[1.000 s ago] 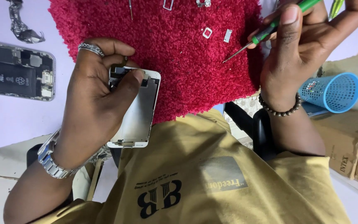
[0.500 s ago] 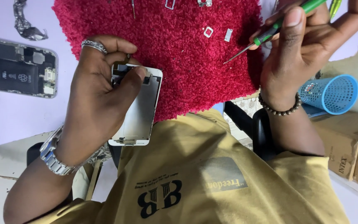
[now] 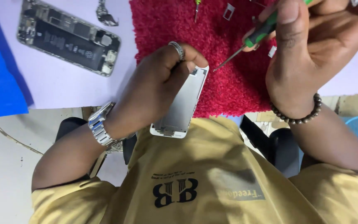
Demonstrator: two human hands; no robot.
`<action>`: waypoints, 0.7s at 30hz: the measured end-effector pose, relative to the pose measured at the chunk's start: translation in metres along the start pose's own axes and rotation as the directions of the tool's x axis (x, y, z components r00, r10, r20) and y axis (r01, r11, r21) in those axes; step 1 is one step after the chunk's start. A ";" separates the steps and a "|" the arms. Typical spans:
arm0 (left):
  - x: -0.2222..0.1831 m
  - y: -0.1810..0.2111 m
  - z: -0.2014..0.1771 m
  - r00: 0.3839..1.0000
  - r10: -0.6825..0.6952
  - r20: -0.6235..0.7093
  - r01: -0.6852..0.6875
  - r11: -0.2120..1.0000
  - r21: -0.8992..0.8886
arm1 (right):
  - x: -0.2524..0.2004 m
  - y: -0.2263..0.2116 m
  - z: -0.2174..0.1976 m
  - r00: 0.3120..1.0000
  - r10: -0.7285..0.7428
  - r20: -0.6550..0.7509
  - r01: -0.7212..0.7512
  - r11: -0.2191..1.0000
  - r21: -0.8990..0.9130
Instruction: Adjusting and repairing internal components of a mobile phone using a screwdriver and manual manipulation.
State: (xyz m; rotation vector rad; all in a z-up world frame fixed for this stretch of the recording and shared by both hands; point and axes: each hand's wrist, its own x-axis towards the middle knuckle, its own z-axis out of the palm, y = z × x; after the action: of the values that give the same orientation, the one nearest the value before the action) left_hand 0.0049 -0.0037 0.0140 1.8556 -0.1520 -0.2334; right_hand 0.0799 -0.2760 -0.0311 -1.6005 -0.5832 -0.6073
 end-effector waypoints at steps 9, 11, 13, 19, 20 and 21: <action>0.002 -0.011 0.003 0.999 0.027 0.031 -0.027 1.000 0.002 | -0.003 -0.013 0.022 1.000 0.007 0.024 -0.007 1.000 0.026; 0.003 -0.011 0.004 1.000 0.004 0.028 -0.004 1.000 -0.001 | -0.003 -0.015 0.024 1.000 0.004 0.023 -0.005 1.000 0.030; 0.004 -0.012 0.004 1.000 -0.001 0.026 0.001 1.000 -0.025 | -0.002 -0.015 0.025 1.000 0.010 0.022 -0.011 0.999 0.031; 0.003 -0.008 0.005 1.000 -0.008 -0.009 0.008 1.000 0.026 | -0.005 -0.014 0.028 0.999 0.029 0.020 -0.030 0.999 0.036; 0.003 -0.008 0.004 1.000 -0.007 -0.008 0.007 1.000 0.028 | -0.005 -0.015 0.026 0.999 0.028 0.017 -0.029 0.999 0.036; 0.002 -0.007 0.004 1.000 0.001 -0.004 -0.001 1.000 0.019 | -0.005 -0.015 0.025 0.999 0.031 0.015 -0.032 0.999 0.037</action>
State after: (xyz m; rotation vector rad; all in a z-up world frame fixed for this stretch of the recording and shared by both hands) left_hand 0.0062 -0.0057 0.0057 1.8751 -0.1528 -0.2281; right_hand 0.0671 -0.2497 -0.0262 -1.5773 -0.5763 -0.5584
